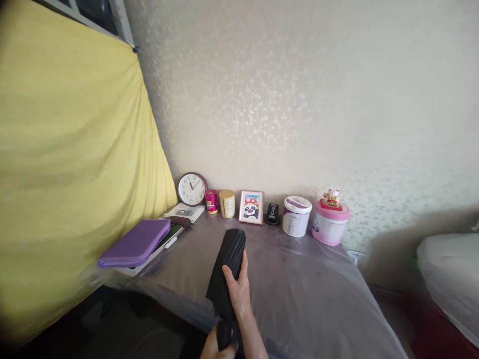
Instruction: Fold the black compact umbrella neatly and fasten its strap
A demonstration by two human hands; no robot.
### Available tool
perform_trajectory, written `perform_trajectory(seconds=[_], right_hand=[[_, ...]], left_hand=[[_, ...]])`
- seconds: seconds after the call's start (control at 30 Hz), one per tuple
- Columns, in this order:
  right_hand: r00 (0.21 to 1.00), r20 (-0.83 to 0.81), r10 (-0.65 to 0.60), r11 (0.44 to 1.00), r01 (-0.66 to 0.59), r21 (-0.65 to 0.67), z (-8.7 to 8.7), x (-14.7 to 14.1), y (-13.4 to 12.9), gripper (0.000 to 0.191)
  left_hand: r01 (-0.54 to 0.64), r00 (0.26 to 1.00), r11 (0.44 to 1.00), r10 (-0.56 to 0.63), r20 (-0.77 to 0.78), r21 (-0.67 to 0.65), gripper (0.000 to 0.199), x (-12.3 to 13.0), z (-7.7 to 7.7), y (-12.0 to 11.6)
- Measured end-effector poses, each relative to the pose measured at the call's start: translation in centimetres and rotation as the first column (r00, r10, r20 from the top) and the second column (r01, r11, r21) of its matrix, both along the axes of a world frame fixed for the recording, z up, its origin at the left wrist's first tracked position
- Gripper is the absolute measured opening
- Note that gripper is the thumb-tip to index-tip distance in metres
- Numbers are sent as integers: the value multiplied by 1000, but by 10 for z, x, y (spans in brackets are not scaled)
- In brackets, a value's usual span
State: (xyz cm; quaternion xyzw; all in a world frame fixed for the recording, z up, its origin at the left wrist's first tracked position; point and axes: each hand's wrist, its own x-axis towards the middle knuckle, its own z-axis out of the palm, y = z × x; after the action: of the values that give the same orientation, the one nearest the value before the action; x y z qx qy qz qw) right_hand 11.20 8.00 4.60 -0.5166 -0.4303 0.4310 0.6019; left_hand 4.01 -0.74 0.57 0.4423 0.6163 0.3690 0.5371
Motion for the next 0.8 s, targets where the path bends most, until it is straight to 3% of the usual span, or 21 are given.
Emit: perform_trajectory(seconds=[0.17,0.3,0.37,0.43,0.5,0.57,0.7,0.8], right_hand=[[993,99,-57,997,52,48,7,-5,1,87],[997,17,-70,996,69,54,13,-5,1,87],[996,-69,-60,998,62,28,18,-3,-1,85],[982,-183,-34,999,31,-20,24,-1,-5,84],[948,-318,23,998,-43,-55,30,0,-9,81],[899,-428,92,991,-126,-53,33,1,-12,79],[901,-417,121,987,-155,-48,32,3,-12,81],[965,-256,63,997,-75,-37,28,5,-11,79]], left_hand=[[101,972,995,-102,-213,-18,63,-8,-10,7],[128,929,988,-150,-337,-87,72,-17,-10,12],[158,947,986,-167,-275,-55,70,-19,-4,12],[207,977,978,-206,-63,19,64,-19,6,11],[254,945,965,-263,197,68,57,-17,18,8],[281,894,957,-287,345,68,52,-14,27,6],[213,935,976,-191,300,-42,61,-7,34,3],[124,977,991,-131,167,53,76,-5,29,3]])
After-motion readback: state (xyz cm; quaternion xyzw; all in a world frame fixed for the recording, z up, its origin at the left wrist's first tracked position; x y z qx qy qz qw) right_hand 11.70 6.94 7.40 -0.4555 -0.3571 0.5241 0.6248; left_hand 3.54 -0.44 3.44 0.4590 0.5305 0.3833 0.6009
